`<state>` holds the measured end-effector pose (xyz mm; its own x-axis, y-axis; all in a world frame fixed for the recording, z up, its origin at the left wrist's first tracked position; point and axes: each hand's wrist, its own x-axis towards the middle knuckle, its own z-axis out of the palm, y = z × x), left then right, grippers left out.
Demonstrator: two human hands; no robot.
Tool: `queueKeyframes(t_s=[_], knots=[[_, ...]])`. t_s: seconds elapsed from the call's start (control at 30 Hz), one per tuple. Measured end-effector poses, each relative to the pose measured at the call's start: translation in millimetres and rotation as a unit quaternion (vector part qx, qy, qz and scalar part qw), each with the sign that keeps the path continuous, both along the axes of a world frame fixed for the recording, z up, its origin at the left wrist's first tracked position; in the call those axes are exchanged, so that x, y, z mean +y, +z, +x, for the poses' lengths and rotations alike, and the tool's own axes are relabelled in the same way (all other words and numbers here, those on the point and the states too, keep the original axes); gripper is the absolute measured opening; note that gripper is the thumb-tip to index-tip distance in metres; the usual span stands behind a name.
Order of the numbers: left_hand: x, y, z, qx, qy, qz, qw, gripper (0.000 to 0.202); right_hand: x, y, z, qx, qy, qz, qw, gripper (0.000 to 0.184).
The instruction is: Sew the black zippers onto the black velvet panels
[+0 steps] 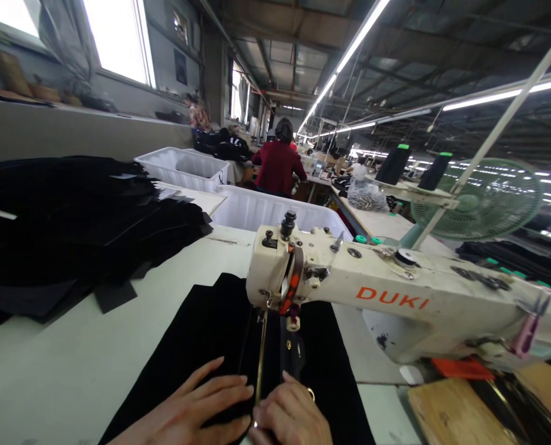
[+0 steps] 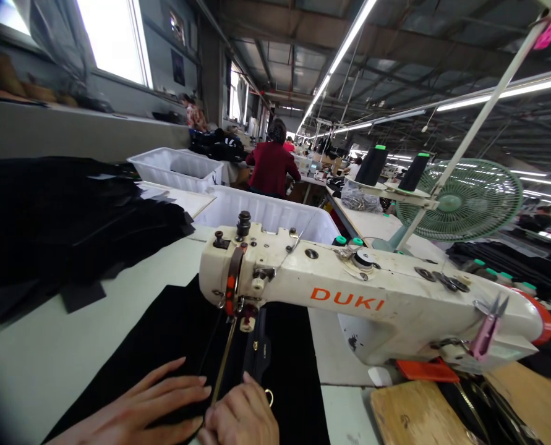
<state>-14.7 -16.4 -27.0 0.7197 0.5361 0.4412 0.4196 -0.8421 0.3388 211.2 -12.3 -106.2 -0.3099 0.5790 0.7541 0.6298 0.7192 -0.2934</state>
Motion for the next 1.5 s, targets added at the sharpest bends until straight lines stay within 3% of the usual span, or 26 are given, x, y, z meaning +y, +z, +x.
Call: queueKeyframes(t_s=[0.13, 0.3, 0.53, 0.7, 0.93, 1.27, 1.5], knots=[[3, 3.2, -8, 0.049, -0.017, -0.032, 0.998, 0.074, 10, 12.6, -2, 0.005, 0.019, -0.017, 1.000, 0.011], [6, 10.8, -12, 0.118, 0.048, -0.040, 0.991, 0.070, 21, 38.8, 3, -0.015, 0.053, -0.084, 0.995, 0.013], [24, 28.7, -7, 0.111, 0.044, -0.081, 0.990, 0.065, 34, 53.9, 1, -0.024, 0.042, -0.161, 0.986, 0.023], [41, 22.7, -8, 0.086, 0.046, -0.091, 0.991, 0.064, 47, 60.2, -3, -0.011, 0.016, -0.182, 0.983, 0.029], [60, 20.0, -1, 0.109, 0.046, -0.087, 0.989, 0.061, 64, 70.4, -6, -0.063, -0.025, -0.229, 0.971, 0.022], [71, -23.1, 13, -0.011, 0.125, -0.068, 0.990, 0.031, 73, 66.9, 3, -0.022, -0.020, -0.255, 0.967, 0.021], [72, -22.2, 12, -0.038, 0.121, -0.040, 0.991, 0.029, 71, 65.4, -10, -0.016, -0.070, -0.257, 0.964, 0.016]])
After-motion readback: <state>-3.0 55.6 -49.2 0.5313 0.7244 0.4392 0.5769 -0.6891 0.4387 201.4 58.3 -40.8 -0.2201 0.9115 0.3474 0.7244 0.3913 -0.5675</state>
